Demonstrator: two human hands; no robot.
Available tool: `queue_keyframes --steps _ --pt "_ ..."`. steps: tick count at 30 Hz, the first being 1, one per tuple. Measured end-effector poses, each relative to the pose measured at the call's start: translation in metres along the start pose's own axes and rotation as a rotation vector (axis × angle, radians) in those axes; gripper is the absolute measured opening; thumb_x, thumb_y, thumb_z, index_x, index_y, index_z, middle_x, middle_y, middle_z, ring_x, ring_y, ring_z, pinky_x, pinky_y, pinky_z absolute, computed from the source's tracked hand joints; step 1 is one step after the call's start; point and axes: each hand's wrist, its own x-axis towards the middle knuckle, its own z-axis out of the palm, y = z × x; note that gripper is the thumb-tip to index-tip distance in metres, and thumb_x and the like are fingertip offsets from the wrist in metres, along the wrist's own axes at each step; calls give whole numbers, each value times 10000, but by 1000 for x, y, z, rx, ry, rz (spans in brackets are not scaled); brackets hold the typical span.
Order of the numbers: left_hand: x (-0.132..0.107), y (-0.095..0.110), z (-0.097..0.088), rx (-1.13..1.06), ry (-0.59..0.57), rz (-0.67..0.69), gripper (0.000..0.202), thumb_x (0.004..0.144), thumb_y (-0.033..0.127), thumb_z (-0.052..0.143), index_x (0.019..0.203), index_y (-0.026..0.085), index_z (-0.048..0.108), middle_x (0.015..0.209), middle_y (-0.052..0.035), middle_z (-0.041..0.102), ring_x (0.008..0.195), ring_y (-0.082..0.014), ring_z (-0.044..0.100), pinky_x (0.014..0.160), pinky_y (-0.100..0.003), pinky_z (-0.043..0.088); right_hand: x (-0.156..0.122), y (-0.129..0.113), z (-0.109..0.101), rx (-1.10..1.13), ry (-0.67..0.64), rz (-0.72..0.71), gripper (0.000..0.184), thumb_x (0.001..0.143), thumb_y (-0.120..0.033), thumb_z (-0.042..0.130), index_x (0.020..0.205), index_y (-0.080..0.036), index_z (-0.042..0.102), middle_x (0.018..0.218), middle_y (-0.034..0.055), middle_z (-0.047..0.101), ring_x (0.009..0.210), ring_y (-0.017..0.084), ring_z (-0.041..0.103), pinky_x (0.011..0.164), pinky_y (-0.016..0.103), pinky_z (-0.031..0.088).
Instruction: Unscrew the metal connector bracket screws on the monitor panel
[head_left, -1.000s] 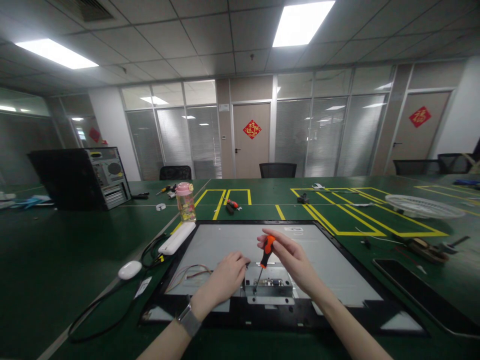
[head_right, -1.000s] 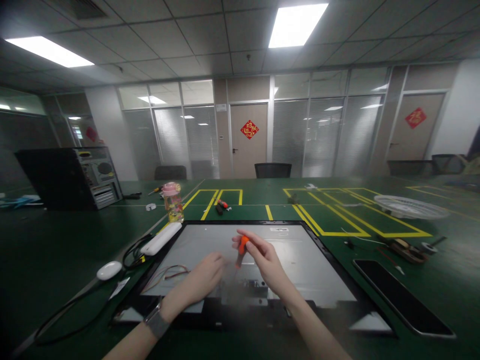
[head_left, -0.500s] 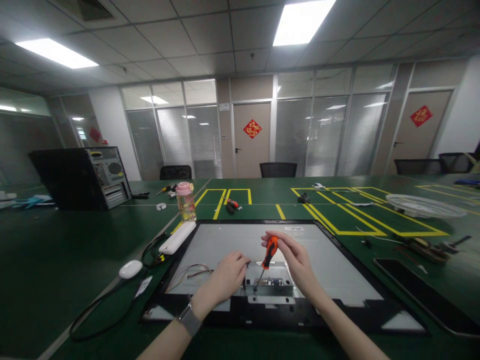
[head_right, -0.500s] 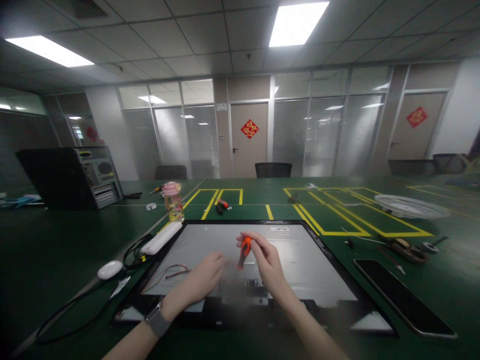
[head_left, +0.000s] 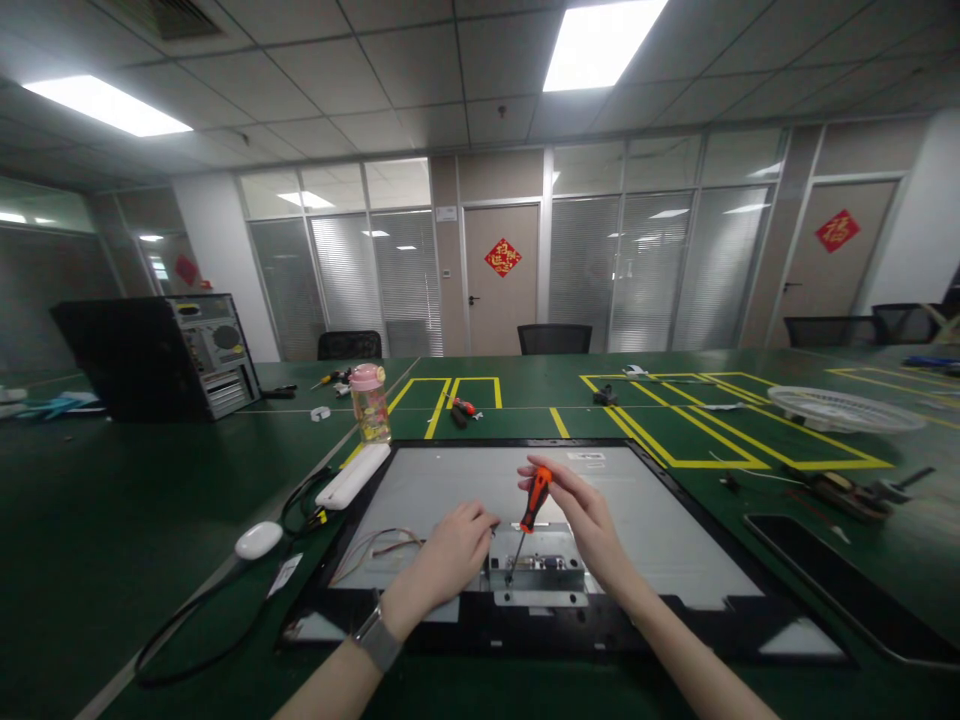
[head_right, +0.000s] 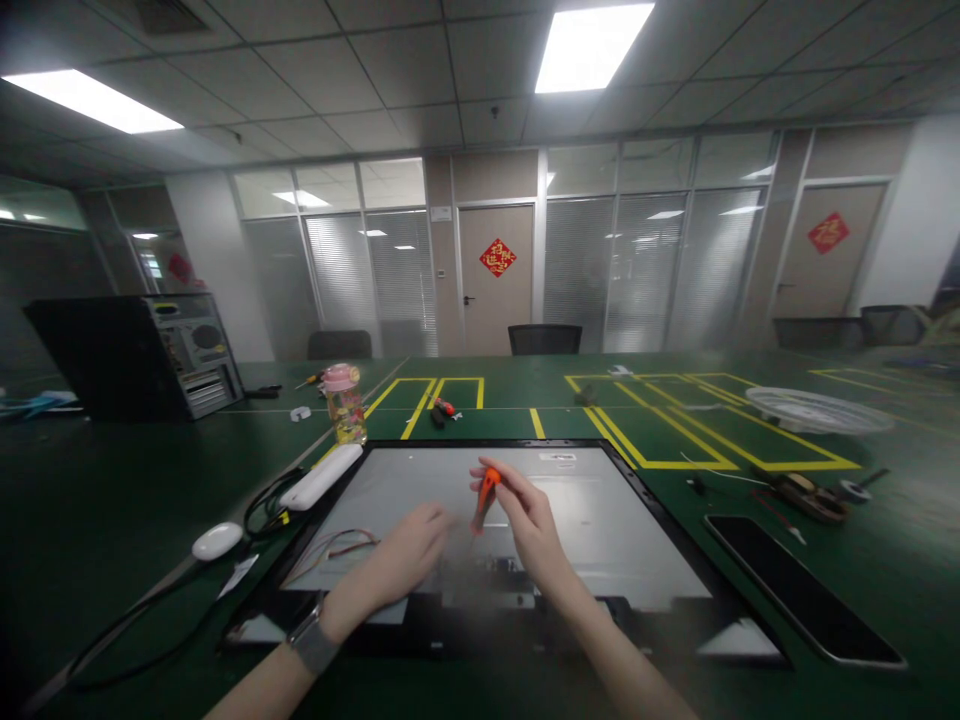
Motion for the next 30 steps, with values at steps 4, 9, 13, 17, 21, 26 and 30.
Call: queue_keyframes --steps 4,9,13,17,21,26,30 --pt "0 0 0 3 6 23 265 968 143 363 1100 188 588 1035 -57 570 974 -188 522 872 -313 430 0 8 0 -77 36 -67 288 843 -374 643 1100 -251 689 902 51 669 850 220 634 829 375 493" --pt "0 0 -1 -8 6 16 260 958 136 376 1093 186 592 1043 -58 567 979 -189 523 870 -311 432 2 9 0 -151 60 -104 239 846 -355 642 1052 -251 705 846 29 625 790 198 612 796 342 492" --pt "0 0 0 -13 16 16 269 949 121 379 1103 185 589 1042 -60 568 981 -188 524 872 -307 431 0 2 1 -33 -6 -6 342 899 -422 540 1180 -261 652 981 68 674 893 239 649 861 407 495" --pt "0 0 1 -2 23 24 258 948 120 386 1087 186 593 1031 -55 571 973 -191 525 871 -306 431 1 6 1 -50 11 -16 317 860 -404 612 1129 -245 666 909 58 671 836 230 646 818 388 504" --pt "-1 0 0 -4 20 19 253 952 127 387 1089 192 590 1027 -50 574 970 -187 528 872 -302 429 2 11 -1 -145 78 -95 226 809 -380 683 979 -233 713 817 27 604 738 191 594 749 337 502" --pt "-1 1 -2 -22 17 8 256 953 126 383 1081 188 596 1037 -54 575 983 -187 530 866 -296 432 1 0 0 -50 14 -16 325 894 -434 552 1129 -250 681 973 65 674 923 244 645 893 412 481" --pt "-1 2 -3 -21 4 11 272 955 130 371 1097 191 595 1050 -57 572 1002 -189 526 887 -308 427 1 2 1 -33 27 -20 304 858 -424 615 1085 -235 689 906 67 694 887 251 658 827 402 508"
